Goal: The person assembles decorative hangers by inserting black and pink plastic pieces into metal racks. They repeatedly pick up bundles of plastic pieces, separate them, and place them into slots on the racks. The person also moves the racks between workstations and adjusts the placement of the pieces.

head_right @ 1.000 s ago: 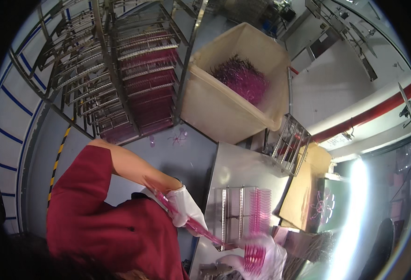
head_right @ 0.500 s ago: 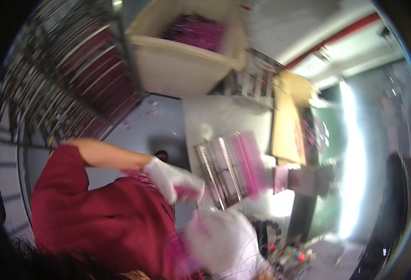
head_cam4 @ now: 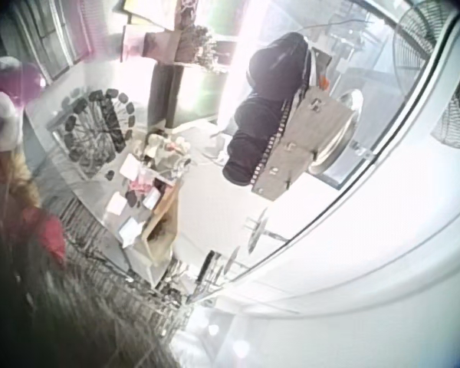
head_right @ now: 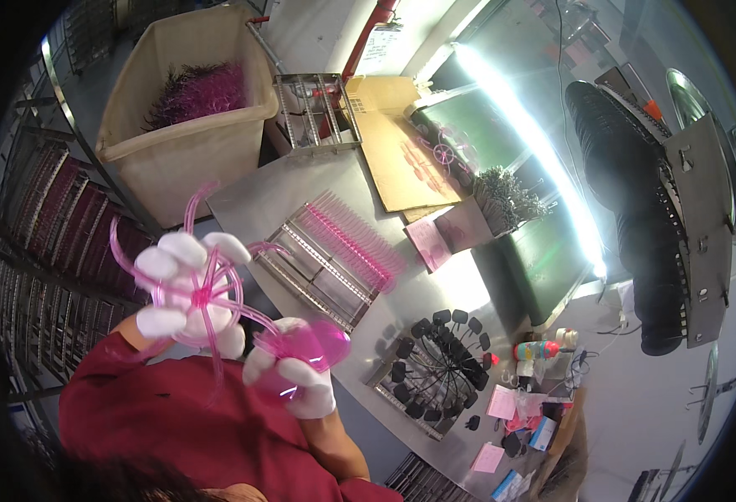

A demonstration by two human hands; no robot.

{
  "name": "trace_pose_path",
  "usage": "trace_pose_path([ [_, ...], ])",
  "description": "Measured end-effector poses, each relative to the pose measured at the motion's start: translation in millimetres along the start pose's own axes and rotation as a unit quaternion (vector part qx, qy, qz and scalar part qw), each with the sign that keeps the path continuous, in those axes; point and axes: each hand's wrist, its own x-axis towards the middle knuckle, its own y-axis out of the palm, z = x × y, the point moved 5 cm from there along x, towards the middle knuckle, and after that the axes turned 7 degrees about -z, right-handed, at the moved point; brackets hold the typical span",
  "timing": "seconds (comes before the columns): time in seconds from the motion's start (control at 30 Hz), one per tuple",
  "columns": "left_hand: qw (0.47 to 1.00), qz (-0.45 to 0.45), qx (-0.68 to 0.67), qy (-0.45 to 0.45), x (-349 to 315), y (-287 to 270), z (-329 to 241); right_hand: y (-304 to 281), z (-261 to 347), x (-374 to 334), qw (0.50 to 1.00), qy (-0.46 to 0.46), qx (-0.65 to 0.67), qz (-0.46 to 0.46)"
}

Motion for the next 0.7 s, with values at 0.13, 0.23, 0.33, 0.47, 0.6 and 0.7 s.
trace_pose_path([
  [0.13, 0.818, 0.167, 0.481, -0.269, 71, -54, 78, 9, 37, -7, 0.559, -0.346, -0.753, -0.032],
  [0.23, 0.6, 0.228, 0.735, -0.221, 97, -78, 69, -29, 27, -4, 0.721, -0.153, -0.668, -0.105],
  [0.33, 0.83, 0.37, 0.231, -0.348, 18, -14, 0, -39, 10, -7, 0.628, -0.086, -0.773, -0.041],
  [0.47, 0.665, 0.453, -0.103, -0.585, -97, 40, -77, -37, 10, -11, 0.501, 0.043, -0.864, 0.038],
  [0.6, 0.57, 0.448, -0.108, -0.681, -108, 39, -70, -4, 44, -3, 0.428, -0.067, -0.898, 0.078],
  [0.7, 0.568, 0.41, -0.145, -0.699, -91, 43, -48, 13, 52, 14, 0.37, -0.081, -0.906, 0.191],
])
